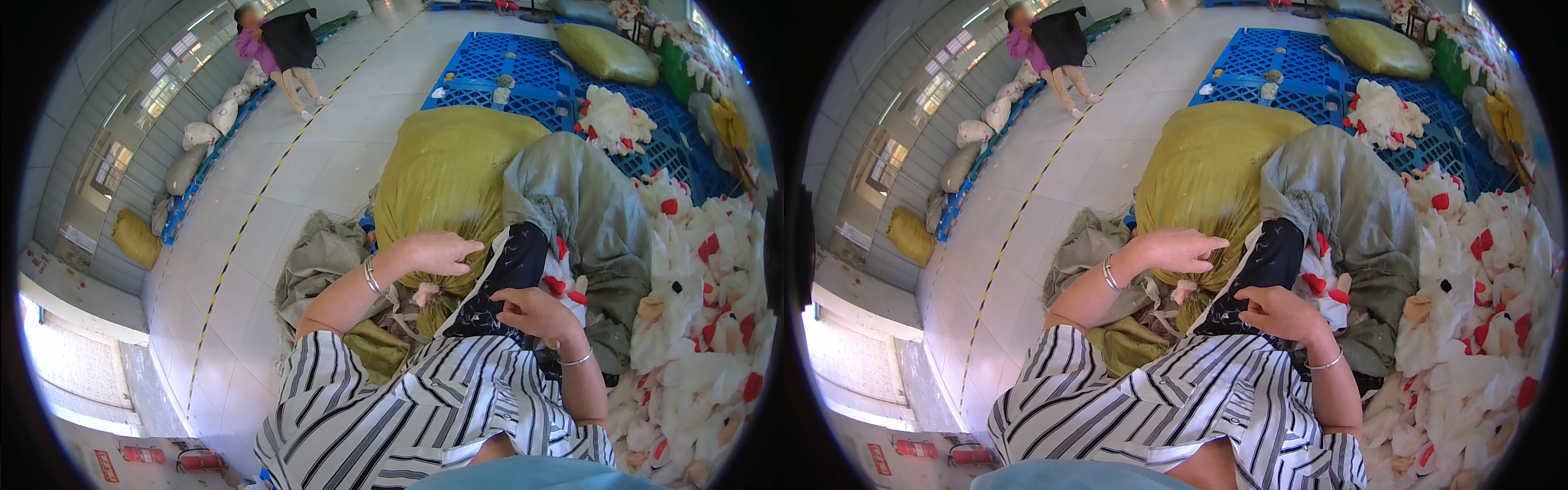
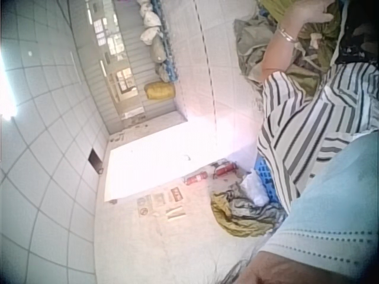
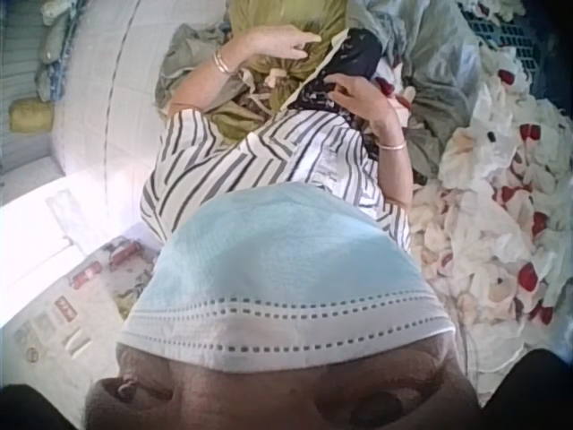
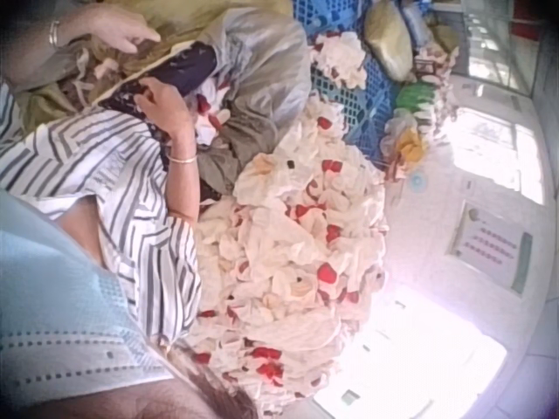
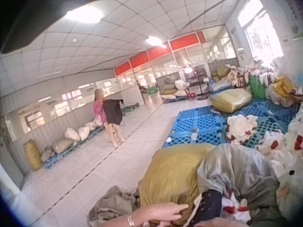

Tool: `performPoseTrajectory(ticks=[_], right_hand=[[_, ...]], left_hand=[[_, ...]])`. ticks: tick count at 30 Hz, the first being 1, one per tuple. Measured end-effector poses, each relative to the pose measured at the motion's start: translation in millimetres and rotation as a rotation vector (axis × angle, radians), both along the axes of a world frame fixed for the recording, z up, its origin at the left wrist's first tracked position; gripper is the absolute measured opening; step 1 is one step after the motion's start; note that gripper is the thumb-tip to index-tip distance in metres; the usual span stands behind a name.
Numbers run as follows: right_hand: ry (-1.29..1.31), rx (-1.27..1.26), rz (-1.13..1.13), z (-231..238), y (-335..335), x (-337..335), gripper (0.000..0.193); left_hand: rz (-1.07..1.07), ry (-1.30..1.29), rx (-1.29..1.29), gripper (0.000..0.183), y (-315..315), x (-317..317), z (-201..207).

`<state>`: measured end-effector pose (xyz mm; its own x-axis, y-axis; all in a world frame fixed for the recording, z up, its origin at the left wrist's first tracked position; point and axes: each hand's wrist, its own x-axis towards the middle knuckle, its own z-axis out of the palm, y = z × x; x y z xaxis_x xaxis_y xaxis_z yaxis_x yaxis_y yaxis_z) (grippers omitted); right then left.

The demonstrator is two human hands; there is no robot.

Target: The person sits on the floor and repeatedly handles white stuffed toys, turning them inside out and adjusting red fabric pieces on the feet. The person manipulates the toys by hand, flipping and reshaping them while surrounded by large piles of similar items.

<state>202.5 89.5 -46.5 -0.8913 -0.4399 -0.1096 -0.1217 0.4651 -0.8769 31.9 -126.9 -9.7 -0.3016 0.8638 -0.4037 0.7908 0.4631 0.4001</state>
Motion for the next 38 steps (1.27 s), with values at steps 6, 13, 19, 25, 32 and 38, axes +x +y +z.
performPoseTrajectory(ticks=[6, 13, 19, 25, 32, 38], right_hand=[[-0.013, 0.015, -0.012, 3.5, -0.1, 1.9, 0.038], [-0.014, 0.013, -0.004, 2.4, -1.1, 3.2, 0.038], [0.035, 0.048, -0.005, -2.3, 4.0, -0.9, 0.038], [0.636, 0.071, -0.555, 105.2, 45.9, -98.9, 0.059], [0.712, 0.276, -0.718, 236.1, 92.4, -234.9, 0.079], [0.742, -0.463, -0.405, 266.4, 70.7, -212.9, 0.088]], left_hand=[[-0.013, 0.006, 0.003, 0.056, 1.9, 0.7, 1.1], [-0.021, 0.006, 0.031, 0.057, -0.6, 0.5, -4.2], [-0.038, 0.015, 0.025, 0.056, 3.7, 0.8, -9.5], [0.083, -0.273, -0.117, 0.054, 22.6, 37.2, -5.5], [-0.119, -0.41, 0.096, 0.055, 35.9, 66.9, -88.3], [-0.107, -0.387, 0.097, 0.057, 30.0, 76.6, -98.6]])
